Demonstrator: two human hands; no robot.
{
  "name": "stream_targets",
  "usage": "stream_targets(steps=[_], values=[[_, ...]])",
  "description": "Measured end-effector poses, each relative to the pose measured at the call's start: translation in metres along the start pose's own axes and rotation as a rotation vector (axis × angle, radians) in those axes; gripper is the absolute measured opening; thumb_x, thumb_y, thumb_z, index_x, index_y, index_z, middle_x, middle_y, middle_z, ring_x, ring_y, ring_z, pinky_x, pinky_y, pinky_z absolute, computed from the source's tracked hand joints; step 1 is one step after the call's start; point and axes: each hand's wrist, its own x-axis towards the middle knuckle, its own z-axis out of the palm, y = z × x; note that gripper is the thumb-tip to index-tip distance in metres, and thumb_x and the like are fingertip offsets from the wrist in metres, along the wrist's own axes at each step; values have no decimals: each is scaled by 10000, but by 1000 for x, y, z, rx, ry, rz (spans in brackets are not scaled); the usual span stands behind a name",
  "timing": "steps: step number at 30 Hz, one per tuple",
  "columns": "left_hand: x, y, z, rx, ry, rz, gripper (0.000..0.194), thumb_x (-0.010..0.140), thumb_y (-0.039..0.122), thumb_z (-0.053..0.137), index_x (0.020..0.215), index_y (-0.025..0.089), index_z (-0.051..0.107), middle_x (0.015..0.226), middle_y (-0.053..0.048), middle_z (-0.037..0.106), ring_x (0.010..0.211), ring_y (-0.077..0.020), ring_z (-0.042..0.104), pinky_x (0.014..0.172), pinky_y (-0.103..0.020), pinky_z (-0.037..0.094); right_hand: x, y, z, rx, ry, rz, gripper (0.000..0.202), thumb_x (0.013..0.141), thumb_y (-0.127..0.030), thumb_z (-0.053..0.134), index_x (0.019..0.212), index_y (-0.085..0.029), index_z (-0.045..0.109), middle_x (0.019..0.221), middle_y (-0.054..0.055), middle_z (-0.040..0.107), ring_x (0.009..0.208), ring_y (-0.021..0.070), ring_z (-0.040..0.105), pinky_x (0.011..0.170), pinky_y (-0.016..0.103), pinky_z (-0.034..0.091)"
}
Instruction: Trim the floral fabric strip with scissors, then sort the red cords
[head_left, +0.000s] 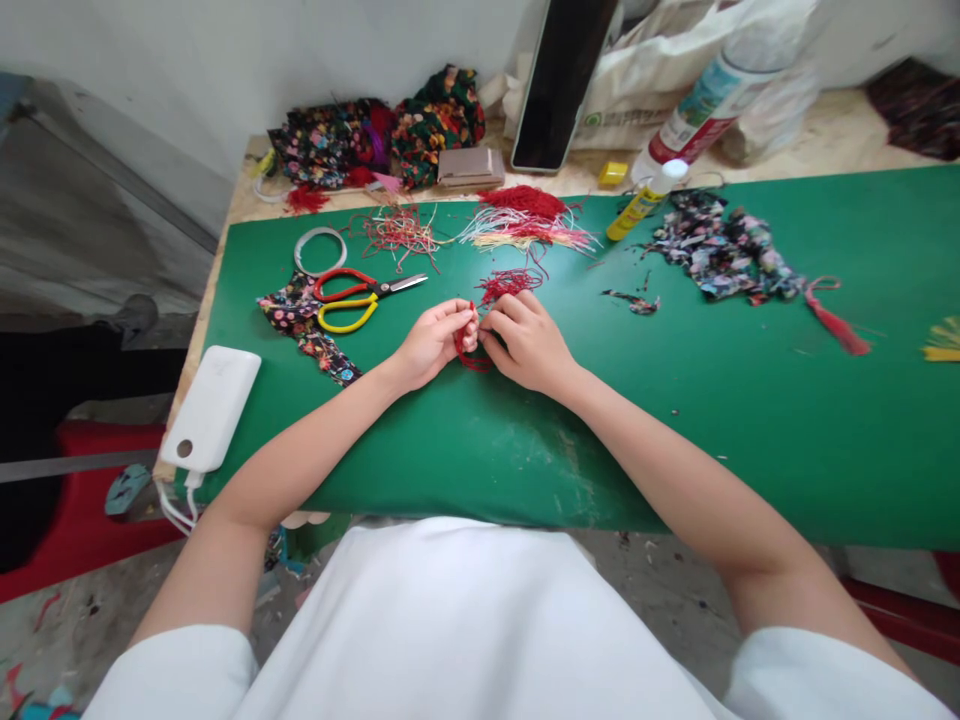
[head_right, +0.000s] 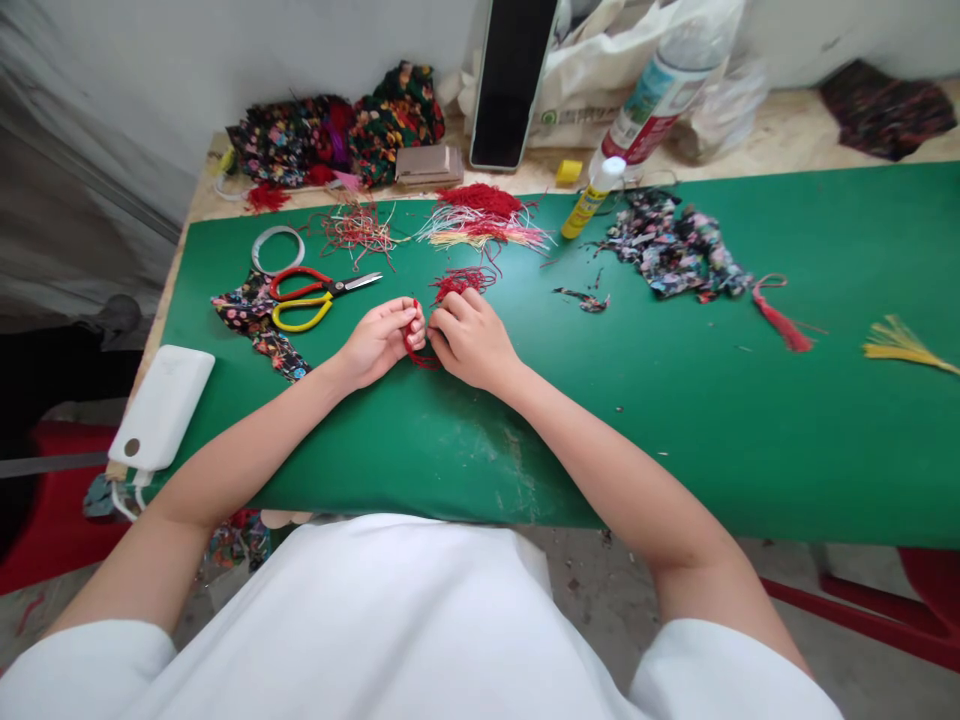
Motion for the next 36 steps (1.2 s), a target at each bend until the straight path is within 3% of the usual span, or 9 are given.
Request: stream_targets(steps=[8,15,21,36], values=[[0,-1,-3,-39,-14,25,230,989,83,531,769,146,557,645,36,547,507,-44,459,565,-180,391,2,-1,-6,76,19,-102,321,1042,-249,379,816,-203,601,769,79,573,751,232,431,728,375,408],[0,0,-2,-106,-4,48,314,1017,52,434,745,137,567,618,29,552,518,-48,479,558,-175,393,1,-4,-6,24,-59,-308,361,1055,-260,415,767,-206,626,701,54,591,726,213,459,707,342,412],[0,-1,-2,-84,7,42,320,1007,41,444,739,139,588,627,18,572,562,-63,531,623,-185,436,1,-5,-8,-35,-20,-431,365,1051,-253,460,731,-202,628,683,39,626,722,201,484,705,318,420],[0,2,-1,-73,2,8,292,1002,42,447,745,137,548,616,39,494,502,-53,447,544,-182,366,0,-2,-6,-38,-43,-435,349,1049,-246,466,756,-195,649,667,34,653,704,199,507,705,308,426]])
